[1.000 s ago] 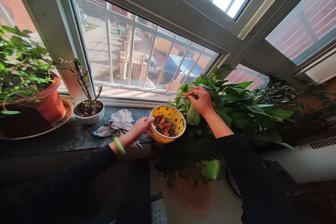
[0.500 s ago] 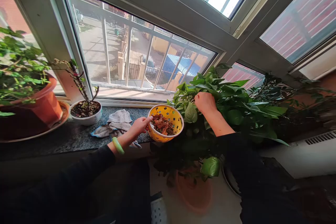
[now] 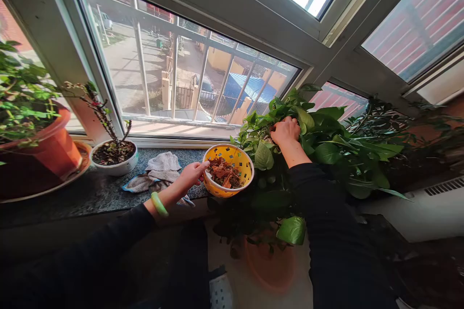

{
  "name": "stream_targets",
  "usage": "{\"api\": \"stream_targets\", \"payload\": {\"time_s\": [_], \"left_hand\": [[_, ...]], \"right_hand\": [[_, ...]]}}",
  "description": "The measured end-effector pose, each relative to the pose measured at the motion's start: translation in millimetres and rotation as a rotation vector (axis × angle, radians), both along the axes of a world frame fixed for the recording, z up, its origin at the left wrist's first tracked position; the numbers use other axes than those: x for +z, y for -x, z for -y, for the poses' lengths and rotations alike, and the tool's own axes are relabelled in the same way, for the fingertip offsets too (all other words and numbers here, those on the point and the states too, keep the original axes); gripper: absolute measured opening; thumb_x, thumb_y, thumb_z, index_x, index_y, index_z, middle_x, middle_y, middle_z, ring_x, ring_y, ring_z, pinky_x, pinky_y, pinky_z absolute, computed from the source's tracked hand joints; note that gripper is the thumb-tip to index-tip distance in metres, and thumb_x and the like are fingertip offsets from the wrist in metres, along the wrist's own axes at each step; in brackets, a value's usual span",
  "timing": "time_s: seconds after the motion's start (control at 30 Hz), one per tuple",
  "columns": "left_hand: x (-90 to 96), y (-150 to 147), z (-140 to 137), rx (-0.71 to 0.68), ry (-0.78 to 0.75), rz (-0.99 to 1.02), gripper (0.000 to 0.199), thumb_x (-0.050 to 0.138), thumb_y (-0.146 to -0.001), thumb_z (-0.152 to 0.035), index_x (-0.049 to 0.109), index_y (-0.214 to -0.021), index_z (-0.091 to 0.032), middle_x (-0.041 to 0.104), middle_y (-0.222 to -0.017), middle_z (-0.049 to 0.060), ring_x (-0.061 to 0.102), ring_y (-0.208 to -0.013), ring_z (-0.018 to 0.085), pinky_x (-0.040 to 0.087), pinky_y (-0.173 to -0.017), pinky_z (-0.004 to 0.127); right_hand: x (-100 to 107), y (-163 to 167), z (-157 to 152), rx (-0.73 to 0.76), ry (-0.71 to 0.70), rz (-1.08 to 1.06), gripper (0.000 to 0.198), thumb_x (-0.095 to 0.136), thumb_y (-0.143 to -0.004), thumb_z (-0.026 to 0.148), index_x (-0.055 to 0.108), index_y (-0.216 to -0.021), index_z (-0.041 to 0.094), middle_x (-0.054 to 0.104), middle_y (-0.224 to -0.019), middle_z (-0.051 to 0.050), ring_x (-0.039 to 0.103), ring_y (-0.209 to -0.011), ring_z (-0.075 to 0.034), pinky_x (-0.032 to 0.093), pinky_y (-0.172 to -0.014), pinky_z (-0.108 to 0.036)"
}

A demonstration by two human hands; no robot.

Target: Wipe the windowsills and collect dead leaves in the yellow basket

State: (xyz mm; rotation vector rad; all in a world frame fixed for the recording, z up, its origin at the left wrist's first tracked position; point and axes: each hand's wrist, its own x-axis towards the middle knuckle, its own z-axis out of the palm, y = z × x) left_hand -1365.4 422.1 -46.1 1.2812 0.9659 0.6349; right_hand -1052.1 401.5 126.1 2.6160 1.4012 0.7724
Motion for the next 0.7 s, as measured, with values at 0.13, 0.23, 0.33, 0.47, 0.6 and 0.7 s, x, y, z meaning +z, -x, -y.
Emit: {"api": "stream_targets", "payload": {"time_s": [0.13,0.23,0.33,0.47,0.6,0.7], "left_hand": [[-0.9,-0.4,-0.1,-0.004,0.007,0.017,0.039,0.062,-0.087,-0.053,0.056,-0.072,-0.018,0.062,-0.066,0.001,0.059,-0.057,0.014,0.042,-0.047,0.022],[-3.3,-1.1,-1.4,-0.001,0.016,0.020,0.041,0.064,-0.085,-0.056,0.055,-0.070,-0.019,0.061,-0.065,0.001,0.057,-0.055,0.014,0.041,-0.047,0.022],[-4.9,-0.8,-2.0,-0.006,0.004,0.019,0.042,0.063,-0.085,-0.057,0.054,-0.069,-0.019,0.060,-0.064,0.001,0.056,-0.054,0.013,0.040,-0.047,0.022],[-3.3,1.0,-0.9,-0.013,-0.003,0.028,0.042,0.062,-0.085,-0.057,0.055,-0.071,-0.019,0.060,-0.065,0.000,0.056,-0.054,0.013,0.040,-0.047,0.022],[1.7,2.5,1.1,-0.010,0.011,0.020,0.038,0.062,-0.087,-0.053,0.056,-0.072,-0.018,0.060,-0.066,0.001,0.057,-0.057,0.013,0.041,-0.047,0.022],[5.4,2.7,2.4,0.002,0.011,0.007,0.039,0.064,-0.086,-0.054,0.056,-0.070,-0.019,0.061,-0.066,0.001,0.058,-0.057,0.014,0.042,-0.047,0.022]], "right_hand": [[-8.5,-17.3,-7.7,0.068,-0.043,0.042,0.038,0.076,-0.079,0.052,0.081,-0.099,0.021,0.061,-0.118,-0.020,0.053,-0.113,-0.038,0.048,-0.089,-0.048],[-13.8,-26.8,-14.5,0.119,-0.055,0.110,0.035,0.071,-0.083,0.051,0.081,-0.093,0.019,0.063,-0.112,-0.020,0.053,-0.109,-0.036,0.048,-0.086,-0.047],[-13.8,-28.9,-17.9,0.140,-0.041,0.118,0.032,0.063,-0.090,0.044,0.082,-0.092,0.018,0.065,-0.108,-0.021,0.054,-0.108,-0.035,0.048,-0.084,-0.045],[-7.8,-22.5,-12.0,0.143,-0.035,0.056,0.031,0.058,-0.093,0.036,0.082,-0.096,0.017,0.065,-0.109,-0.022,0.054,-0.108,-0.035,0.047,-0.086,-0.045],[-2.4,-14.2,-2.2,0.138,-0.011,0.018,0.029,0.057,-0.093,0.027,0.082,-0.099,0.013,0.064,-0.112,-0.022,0.055,-0.108,-0.035,0.048,-0.087,-0.044],[-1.2,-9.7,3.1,0.144,-0.024,0.027,0.029,0.056,-0.093,0.025,0.081,-0.098,0.012,0.064,-0.113,-0.022,0.057,-0.105,-0.034,0.047,-0.085,-0.042]]}}
